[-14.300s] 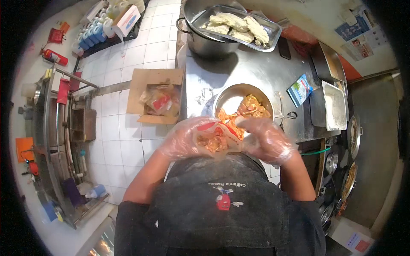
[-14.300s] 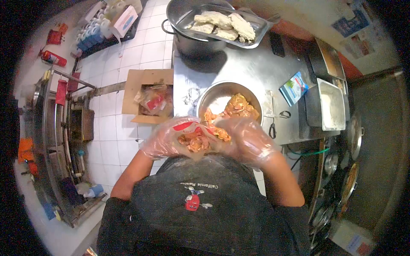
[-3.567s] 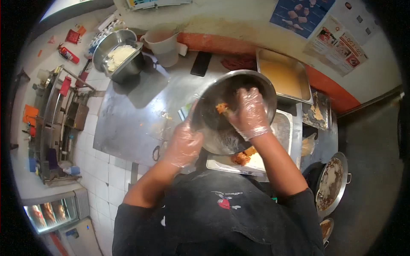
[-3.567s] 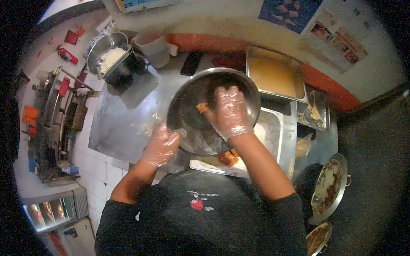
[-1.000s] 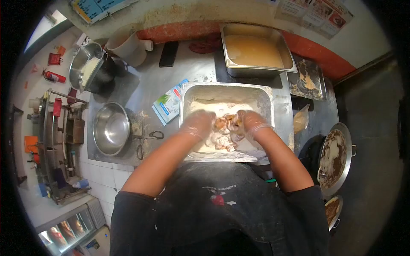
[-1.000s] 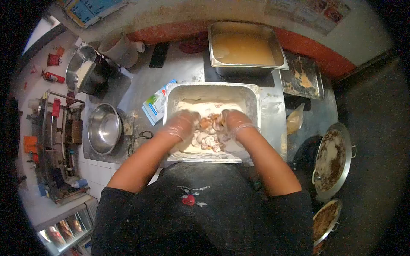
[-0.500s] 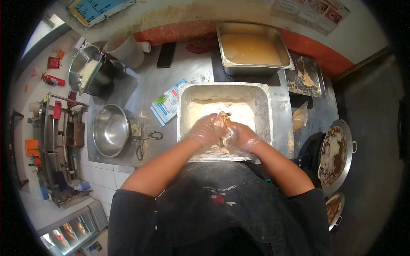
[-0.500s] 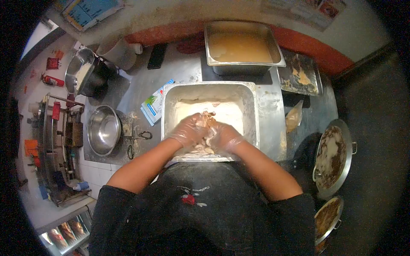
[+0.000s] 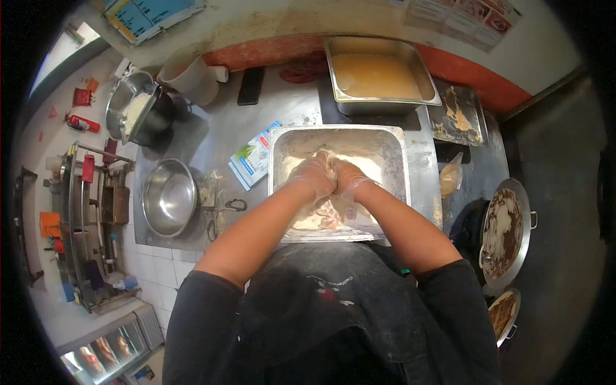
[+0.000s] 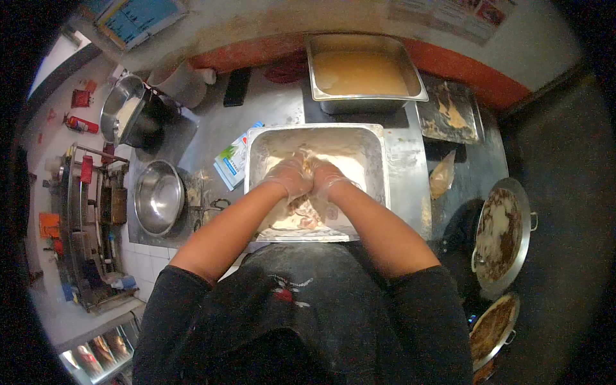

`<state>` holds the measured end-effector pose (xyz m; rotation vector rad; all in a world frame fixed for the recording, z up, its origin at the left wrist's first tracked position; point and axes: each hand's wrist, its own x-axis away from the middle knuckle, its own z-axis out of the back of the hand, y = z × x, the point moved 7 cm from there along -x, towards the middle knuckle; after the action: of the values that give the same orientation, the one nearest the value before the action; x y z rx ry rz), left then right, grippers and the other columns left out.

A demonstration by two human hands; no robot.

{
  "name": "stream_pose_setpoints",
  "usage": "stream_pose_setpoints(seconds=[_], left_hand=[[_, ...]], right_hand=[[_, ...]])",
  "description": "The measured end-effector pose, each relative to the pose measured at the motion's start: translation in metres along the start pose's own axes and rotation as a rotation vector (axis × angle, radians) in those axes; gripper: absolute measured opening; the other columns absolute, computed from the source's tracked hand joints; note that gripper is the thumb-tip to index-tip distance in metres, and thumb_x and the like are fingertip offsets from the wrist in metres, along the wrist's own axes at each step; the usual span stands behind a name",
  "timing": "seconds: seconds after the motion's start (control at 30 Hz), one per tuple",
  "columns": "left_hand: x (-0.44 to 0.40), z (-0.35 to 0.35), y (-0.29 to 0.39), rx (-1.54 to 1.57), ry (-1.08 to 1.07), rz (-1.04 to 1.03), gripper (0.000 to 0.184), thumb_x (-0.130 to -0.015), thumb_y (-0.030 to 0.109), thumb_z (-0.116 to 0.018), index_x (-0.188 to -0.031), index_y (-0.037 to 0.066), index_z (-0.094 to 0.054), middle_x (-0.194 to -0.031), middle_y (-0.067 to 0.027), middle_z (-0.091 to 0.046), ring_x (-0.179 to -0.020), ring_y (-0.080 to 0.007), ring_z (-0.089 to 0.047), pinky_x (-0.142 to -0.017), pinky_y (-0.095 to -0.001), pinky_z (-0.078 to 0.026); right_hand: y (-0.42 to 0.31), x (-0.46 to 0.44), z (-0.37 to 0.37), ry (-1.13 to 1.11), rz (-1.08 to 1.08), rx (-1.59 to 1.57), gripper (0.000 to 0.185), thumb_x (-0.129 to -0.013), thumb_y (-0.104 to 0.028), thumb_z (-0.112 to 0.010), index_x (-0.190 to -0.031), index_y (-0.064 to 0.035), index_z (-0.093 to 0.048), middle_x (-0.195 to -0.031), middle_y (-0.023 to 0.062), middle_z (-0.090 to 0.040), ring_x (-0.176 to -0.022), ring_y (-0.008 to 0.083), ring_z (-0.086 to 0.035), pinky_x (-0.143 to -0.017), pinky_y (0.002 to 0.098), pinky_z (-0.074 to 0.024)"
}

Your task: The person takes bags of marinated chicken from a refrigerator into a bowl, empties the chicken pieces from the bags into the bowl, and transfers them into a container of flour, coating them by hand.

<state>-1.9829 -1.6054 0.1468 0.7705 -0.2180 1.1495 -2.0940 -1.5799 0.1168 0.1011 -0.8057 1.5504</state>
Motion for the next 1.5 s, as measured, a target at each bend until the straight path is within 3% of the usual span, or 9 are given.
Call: stream_pose_setpoints(seconds=[0.17,0.33,0.5,0.8,0.9,1.0,1.23,1.37,1.5], left_hand=[[0.025,-0.002,-0.015,-0.003,-0.176,0.008,0.085,-0.083,0.038,-0.074,-0.156,0.006,-0.044,-0.131,-0.0271,-0.066,-0.128,-0.0376,-0.062,-0.109,-0.0431,-0.048],[0.056,-0.015,-0.007,-0.257,-0.136,0.035,0.109,-0.089,0.040,-0.068,-0.164,-0.006,-0.003,-0.155,-0.0417,-0.036,-0.142,-0.0445,-0.048,-0.119,-0.0428,-0.040],[0.070,-0.032,0.011,-0.116,-0.290,0.058,0.121,-0.080,0.043,-0.080,-0.164,-0.007,-0.007,-0.158,-0.0365,-0.037,-0.148,-0.0415,-0.041,-0.122,-0.0376,-0.036],[0.031,-0.022,-0.014,0.400,-0.172,-0.031,0.074,-0.087,0.035,-0.073,-0.146,-0.002,-0.050,-0.119,-0.0202,-0.074,-0.114,-0.0343,-0.069,-0.102,-0.0412,-0.051],[0.007,-0.006,-0.019,0.039,-0.112,0.084,0.057,-0.093,0.033,-0.062,-0.144,0.007,-0.058,-0.127,-0.0224,-0.069,-0.118,-0.0352,-0.067,-0.101,-0.0441,-0.052],[-0.007,-0.011,-0.033,-0.131,0.321,0.147,0.082,-0.091,0.034,-0.062,-0.158,-0.004,-0.034,-0.145,-0.0264,-0.057,-0.132,-0.0394,-0.059,-0.112,-0.0403,-0.046],[0.009,-0.012,-0.006,0.058,-0.109,0.094,0.100,-0.079,0.032,-0.076,-0.159,-0.004,-0.028,-0.136,-0.0338,-0.061,-0.130,-0.0386,-0.060,-0.111,-0.0388,-0.047],[-0.010,-0.034,-0.044,0.144,-0.053,-0.011,0.062,-0.091,0.040,-0.061,-0.136,-0.002,-0.061,-0.131,-0.0335,-0.063,-0.126,-0.0383,-0.062,-0.112,-0.0401,-0.045],[0.015,-0.045,-0.047,-0.218,-0.182,0.005,0.075,-0.093,0.027,-0.059,-0.157,-0.005,-0.036,-0.150,-0.0339,-0.047,-0.132,-0.0414,-0.057,-0.110,-0.0415,-0.047]], right_hand=[[0.010,0.035,0.001,-0.181,0.063,-0.018,0.066,-0.081,-0.020,-0.081,-0.141,-0.0036,-0.057,-0.130,0.0284,-0.065,-0.121,0.0397,-0.064,-0.103,0.0426,-0.0515],[0.014,0.077,-0.023,-0.233,-0.176,0.136,0.066,-0.092,-0.030,-0.067,-0.143,0.0077,-0.050,-0.131,0.0328,-0.063,-0.125,0.0408,-0.063,-0.107,0.0424,-0.0494],[-0.025,0.075,-0.036,-0.395,-0.147,0.004,0.103,-0.089,-0.036,-0.069,-0.159,0.0149,-0.014,-0.141,0.0355,-0.056,-0.132,0.0399,-0.059,-0.109,0.0391,-0.0497],[0.032,0.060,-0.016,0.045,0.005,-0.452,0.082,-0.087,-0.020,-0.079,-0.156,0.0009,-0.040,-0.148,0.0258,-0.056,-0.135,0.0357,-0.057,-0.113,0.0373,-0.0464],[0.058,0.040,0.010,0.105,-0.258,-0.298,0.079,-0.090,-0.015,-0.074,-0.158,-0.0011,-0.038,-0.154,0.0265,-0.049,-0.141,0.0387,-0.051,-0.117,0.0421,-0.0420],[0.048,0.024,0.000,0.102,-0.243,0.229,0.087,-0.090,-0.021,-0.072,-0.161,0.0012,-0.028,-0.148,0.0281,-0.054,-0.141,0.0437,-0.050,-0.116,0.0474,-0.0417],[-0.012,0.006,-0.021,0.023,0.022,0.009,0.089,-0.082,-0.017,-0.079,-0.157,0.0028,-0.034,-0.132,0.0311,-0.063,-0.124,0.0438,-0.063,-0.107,0.0426,-0.0512],[0.013,0.026,-0.014,-0.022,0.214,-0.072,0.088,-0.083,-0.023,-0.079,-0.155,0.0029,-0.036,-0.133,0.0307,-0.062,-0.124,0.0442,-0.062,-0.106,0.0442,-0.0516],[0.010,0.080,0.015,-0.179,-0.090,0.196,0.090,-0.076,-0.022,-0.084,-0.151,0.0017,-0.040,-0.141,0.0310,-0.054,-0.131,0.0447,-0.056,-0.108,0.0433,-0.0509]])
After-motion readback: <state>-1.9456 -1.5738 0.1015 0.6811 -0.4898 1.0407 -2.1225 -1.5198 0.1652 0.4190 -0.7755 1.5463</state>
